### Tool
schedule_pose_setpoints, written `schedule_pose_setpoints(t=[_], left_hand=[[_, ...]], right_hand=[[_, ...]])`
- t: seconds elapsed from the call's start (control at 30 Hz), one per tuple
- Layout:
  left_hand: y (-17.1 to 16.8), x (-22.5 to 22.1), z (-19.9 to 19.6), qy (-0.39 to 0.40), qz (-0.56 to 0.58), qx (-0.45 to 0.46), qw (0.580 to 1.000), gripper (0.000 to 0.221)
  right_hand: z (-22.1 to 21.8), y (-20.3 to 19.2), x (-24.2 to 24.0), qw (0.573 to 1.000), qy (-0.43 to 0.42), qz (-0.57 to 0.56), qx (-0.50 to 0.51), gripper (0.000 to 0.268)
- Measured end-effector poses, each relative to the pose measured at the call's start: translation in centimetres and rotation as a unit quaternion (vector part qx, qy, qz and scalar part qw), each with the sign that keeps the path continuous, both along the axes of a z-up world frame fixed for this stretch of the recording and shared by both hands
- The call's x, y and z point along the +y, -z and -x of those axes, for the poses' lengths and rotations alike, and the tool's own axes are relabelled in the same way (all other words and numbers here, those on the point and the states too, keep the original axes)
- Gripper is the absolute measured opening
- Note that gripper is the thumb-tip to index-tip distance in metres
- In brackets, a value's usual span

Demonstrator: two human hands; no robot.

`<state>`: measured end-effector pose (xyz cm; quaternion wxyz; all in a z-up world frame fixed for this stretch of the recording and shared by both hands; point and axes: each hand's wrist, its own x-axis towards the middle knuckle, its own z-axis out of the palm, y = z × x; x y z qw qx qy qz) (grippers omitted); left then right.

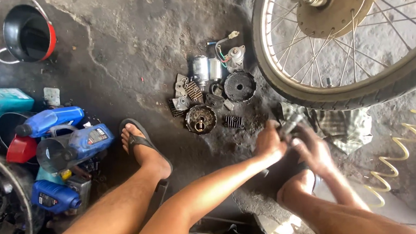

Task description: Disassembling and repairing motorcycle engine components using pliers and other hand tools.

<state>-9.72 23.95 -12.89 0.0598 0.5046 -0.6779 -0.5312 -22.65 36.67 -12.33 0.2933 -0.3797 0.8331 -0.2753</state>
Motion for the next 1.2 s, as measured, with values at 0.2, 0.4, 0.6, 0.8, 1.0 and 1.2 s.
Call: schedule_pose_setpoints(t=[0.2, 0.4, 0.6, 0.8, 1.0, 1.2], left_hand=[[4.8, 1.2, 0.3, 0.191, -0.003, -0.097, 0.977, 0.053], [6.0, -2.6, -1.4, 0.307, 0.023, -0.010, 0.951, 0.050], [4.5, -6.0, -1.7, 0.348, 0.020, -0.002, 0.937, 0.036], [3.0, -8.2, -1.0, 0.312, -0.051, 0.072, 0.946, 0.070], [1.0, -10.5, -1.4, 0.171, -0.165, 0.101, 0.966, 0.056], [2.6, -19.0, -5.4, 0.349, 0.106, -0.135, 0.921, 0.018]], right_hand=[[-1.7, 2.9, -1.2, 0.973, 0.099, -0.126, -0.166, 0.051], [-0.9, 10.6, 0.4, 0.960, 0.192, -0.012, -0.203, 0.042], [-0.8, 5.6, -1.9, 0.923, 0.225, -0.100, -0.295, 0.040], [-2.1, 5.5, -1.7, 0.961, 0.051, -0.010, -0.273, 0.062], [-3.6, 5.5, -2.2, 0.918, 0.021, 0.028, -0.394, 0.079], [-3.8, 5.7, -1.2, 0.895, 0.087, -0.093, -0.427, 0.037]])
